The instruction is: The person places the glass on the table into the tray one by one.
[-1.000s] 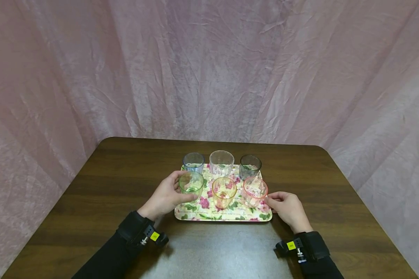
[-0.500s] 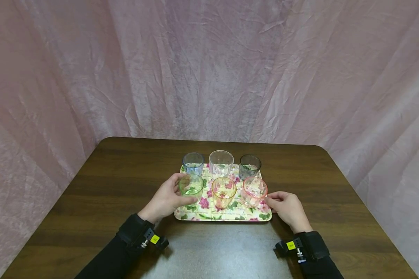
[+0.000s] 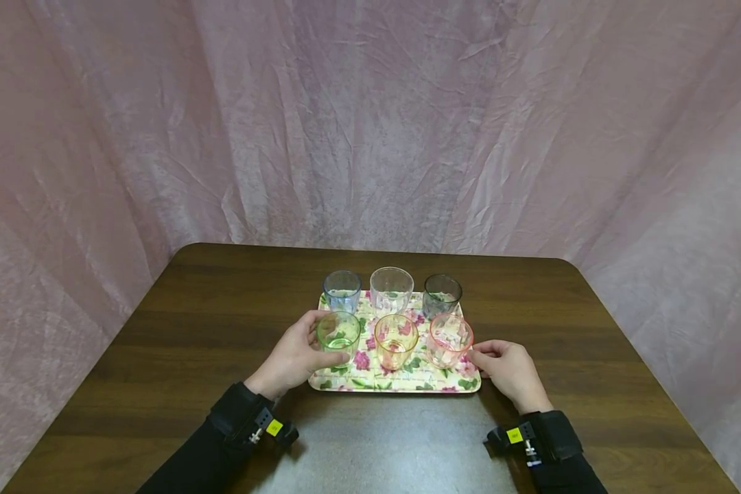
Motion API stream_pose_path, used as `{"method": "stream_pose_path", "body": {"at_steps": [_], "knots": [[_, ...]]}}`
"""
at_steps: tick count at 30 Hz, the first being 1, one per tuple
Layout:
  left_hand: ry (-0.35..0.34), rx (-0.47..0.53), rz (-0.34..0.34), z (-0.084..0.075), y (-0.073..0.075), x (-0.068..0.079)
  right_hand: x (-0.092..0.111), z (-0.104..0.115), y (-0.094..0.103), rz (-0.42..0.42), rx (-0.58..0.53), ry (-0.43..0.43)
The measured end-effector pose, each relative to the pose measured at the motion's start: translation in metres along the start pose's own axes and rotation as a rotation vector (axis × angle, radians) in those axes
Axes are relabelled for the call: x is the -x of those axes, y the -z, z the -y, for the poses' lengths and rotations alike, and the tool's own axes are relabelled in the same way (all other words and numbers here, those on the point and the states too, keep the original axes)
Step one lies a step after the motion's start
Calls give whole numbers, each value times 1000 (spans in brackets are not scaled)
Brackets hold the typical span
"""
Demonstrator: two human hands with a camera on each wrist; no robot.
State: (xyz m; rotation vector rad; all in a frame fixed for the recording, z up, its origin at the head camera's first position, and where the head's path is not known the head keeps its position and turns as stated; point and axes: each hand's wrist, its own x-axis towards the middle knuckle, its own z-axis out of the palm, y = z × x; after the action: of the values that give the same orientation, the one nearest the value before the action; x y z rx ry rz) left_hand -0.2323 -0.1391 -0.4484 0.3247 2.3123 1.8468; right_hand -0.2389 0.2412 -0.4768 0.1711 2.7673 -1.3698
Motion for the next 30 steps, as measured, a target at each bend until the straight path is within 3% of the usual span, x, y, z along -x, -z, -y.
{"method": "stream_pose_path", "body": {"at_steps": [7,18,30], "knots": [[23,-13,-8,2,0,1,-1,0,0,-2,-3,6],[4,-8,-12,8,-1,-2,-3,-1,0,2,-22,3],[20,-70,-24,10,1,0,-3,1,-1,9,-22,-10]]}}
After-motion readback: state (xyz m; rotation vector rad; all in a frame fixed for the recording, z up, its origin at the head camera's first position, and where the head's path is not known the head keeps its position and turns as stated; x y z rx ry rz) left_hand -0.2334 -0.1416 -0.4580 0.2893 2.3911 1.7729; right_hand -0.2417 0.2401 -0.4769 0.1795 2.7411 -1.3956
